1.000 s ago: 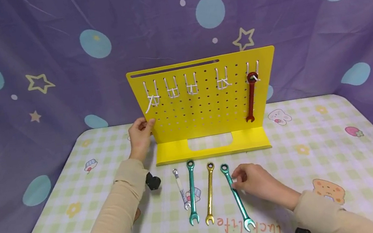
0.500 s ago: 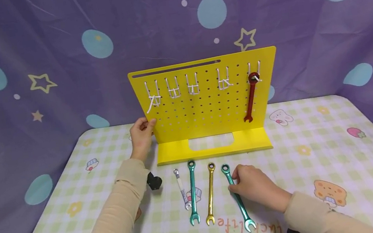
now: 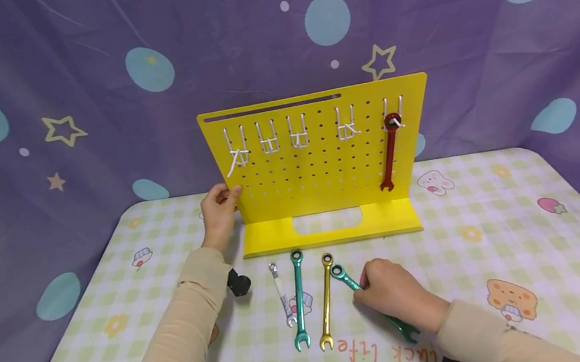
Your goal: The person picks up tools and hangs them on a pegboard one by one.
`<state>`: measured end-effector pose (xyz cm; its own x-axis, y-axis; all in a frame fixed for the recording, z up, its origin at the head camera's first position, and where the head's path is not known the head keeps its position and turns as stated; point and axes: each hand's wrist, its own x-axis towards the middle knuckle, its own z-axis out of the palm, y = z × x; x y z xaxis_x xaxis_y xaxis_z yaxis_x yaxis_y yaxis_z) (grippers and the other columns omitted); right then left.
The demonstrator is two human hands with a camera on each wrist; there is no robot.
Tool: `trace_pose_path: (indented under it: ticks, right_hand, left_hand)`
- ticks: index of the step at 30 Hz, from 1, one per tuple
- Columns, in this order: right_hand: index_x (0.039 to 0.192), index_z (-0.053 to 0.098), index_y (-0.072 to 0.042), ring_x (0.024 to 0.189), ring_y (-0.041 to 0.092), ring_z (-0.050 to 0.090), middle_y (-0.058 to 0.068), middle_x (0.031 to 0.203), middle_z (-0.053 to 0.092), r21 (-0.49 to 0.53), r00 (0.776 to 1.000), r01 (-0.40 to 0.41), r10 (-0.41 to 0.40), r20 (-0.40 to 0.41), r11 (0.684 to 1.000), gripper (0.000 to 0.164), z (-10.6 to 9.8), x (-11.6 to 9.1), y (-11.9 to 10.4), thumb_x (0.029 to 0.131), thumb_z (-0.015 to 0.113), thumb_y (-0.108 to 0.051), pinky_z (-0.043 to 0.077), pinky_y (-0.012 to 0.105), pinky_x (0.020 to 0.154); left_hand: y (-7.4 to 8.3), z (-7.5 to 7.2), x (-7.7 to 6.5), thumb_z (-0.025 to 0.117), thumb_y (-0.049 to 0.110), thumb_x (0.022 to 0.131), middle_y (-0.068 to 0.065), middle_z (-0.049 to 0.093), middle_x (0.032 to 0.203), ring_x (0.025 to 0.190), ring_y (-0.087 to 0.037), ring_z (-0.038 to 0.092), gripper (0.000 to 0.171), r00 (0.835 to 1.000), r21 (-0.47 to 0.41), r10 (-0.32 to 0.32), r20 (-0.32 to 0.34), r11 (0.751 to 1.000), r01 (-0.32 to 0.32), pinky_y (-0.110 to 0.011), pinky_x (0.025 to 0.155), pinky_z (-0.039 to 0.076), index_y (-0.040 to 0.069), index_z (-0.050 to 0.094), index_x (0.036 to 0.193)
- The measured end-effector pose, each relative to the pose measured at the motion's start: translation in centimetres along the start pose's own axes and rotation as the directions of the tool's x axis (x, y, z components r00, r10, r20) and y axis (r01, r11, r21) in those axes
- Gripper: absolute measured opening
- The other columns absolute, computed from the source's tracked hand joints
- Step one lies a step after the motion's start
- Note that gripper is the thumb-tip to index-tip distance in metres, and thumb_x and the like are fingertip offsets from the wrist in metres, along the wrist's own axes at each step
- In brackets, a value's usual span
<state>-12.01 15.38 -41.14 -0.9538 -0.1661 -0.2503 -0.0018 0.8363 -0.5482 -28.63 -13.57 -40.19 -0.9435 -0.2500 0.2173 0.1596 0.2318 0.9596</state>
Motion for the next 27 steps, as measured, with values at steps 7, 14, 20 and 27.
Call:
trace_pose_path:
  ticks: [7, 14, 20, 27]
  right_hand:
    - [0.079, 0.061, -0.007, 0.062, 0.015, 0.049, 0.001, 0.069, 0.055, 0.086, 0.997, 0.066, -0.068, 0.021, 0.994, 0.015, -0.4, 0.0, 0.9, 0.083, 0.074, -0.014, 0.041, 0.029, 0.056]
    - [0.082, 0.061, -0.007, 0.062, 0.015, 0.049, 0.000, 0.070, 0.055, 0.157, 0.996, 0.066, -0.075, 0.052, 0.985, 0.015, -1.3, 0.0, 1.3, 0.087, 0.072, -0.017, 0.039, 0.026, 0.055]
    - [0.086, 0.062, -0.006, 0.064, 0.016, 0.050, 0.001, 0.072, 0.057, 0.209, 0.997, 0.055, -0.066, 0.045, 0.976, 0.013, -1.8, 0.2, 1.5, 0.089, 0.070, -0.015, 0.040, 0.026, 0.055]
    - [0.090, 0.063, -0.006, 0.070, 0.016, 0.054, 0.000, 0.074, 0.058, 0.255, 0.984, 0.178, -0.175, -0.035, 0.950, 0.009, -2.3, 0.0, 1.6, 0.093, 0.068, -0.013, 0.045, 0.029, 0.064]
  left_hand:
    - [-0.1, -0.1, 0.0, 0.069, 0.023, 0.093, -0.010, 0.060, 0.091, 0.082, -0.018, 0.052, 0.026, 1.000, -0.001, 0.009, 0.002, 1.000, -0.009, -0.021, 0.071, 0.045, -0.002, 0.066, 0.103]
    - [-0.1, 0.0, 0.0, 0.069, 0.024, 0.093, -0.011, 0.060, 0.091, 0.082, -0.018, 0.052, 0.028, 1.000, 0.002, 0.009, 0.001, 1.000, -0.009, -0.022, 0.072, 0.045, -0.002, 0.067, 0.103]
    - [0.0, 0.0, -0.1, 0.069, 0.022, 0.093, -0.010, 0.060, 0.089, 0.080, -0.017, 0.052, 0.026, 1.000, 0.001, 0.011, -0.007, 1.000, -0.011, -0.022, 0.071, 0.045, -0.002, 0.067, 0.101]
    - [0.0, 0.0, -0.1, 0.069, 0.023, 0.093, -0.010, 0.060, 0.089, 0.081, -0.018, 0.052, 0.026, 1.000, -0.006, 0.010, -0.001, 1.000, -0.010, -0.022, 0.071, 0.045, -0.002, 0.066, 0.101]
